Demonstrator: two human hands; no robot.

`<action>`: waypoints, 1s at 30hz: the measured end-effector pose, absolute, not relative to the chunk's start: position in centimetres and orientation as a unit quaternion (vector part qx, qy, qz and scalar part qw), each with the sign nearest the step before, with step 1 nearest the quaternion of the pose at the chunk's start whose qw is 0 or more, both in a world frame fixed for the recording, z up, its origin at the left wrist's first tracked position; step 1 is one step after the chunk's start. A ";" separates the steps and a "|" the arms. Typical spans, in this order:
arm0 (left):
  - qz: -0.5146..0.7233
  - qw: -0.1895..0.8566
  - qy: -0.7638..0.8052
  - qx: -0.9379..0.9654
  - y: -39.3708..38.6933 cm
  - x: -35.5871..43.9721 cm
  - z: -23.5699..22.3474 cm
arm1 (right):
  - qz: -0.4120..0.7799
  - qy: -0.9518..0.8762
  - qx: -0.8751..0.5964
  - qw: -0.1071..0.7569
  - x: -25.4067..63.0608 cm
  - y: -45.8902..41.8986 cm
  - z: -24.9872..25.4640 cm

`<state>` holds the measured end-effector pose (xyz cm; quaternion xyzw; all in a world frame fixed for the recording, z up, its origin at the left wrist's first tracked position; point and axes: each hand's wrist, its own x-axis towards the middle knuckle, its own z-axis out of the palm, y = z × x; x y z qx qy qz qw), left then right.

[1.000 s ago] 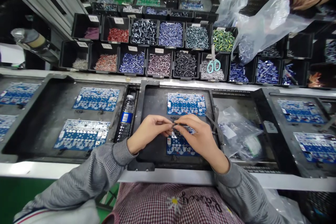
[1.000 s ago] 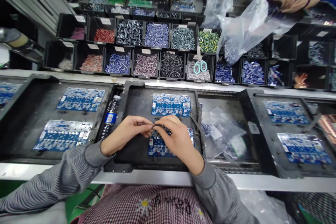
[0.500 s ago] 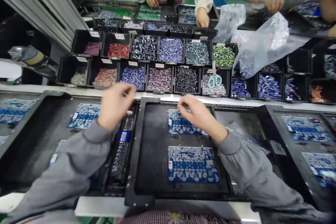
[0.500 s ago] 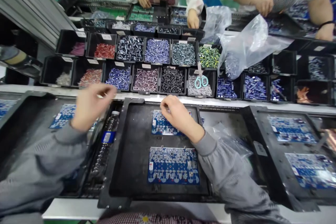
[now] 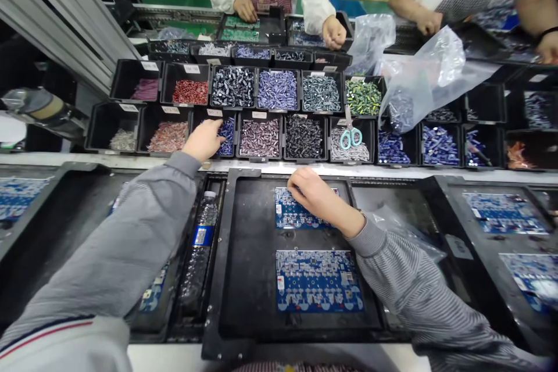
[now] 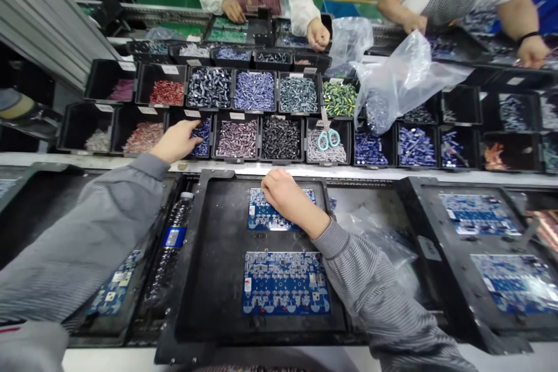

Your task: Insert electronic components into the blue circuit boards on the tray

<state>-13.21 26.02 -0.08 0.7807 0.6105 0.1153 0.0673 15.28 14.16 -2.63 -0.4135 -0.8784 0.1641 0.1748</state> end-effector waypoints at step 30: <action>0.427 0.350 0.679 0.484 29.0 -12.3 0.7 | 0.291 -0.563 -0.638 0.437 25.7 3.3 -3.6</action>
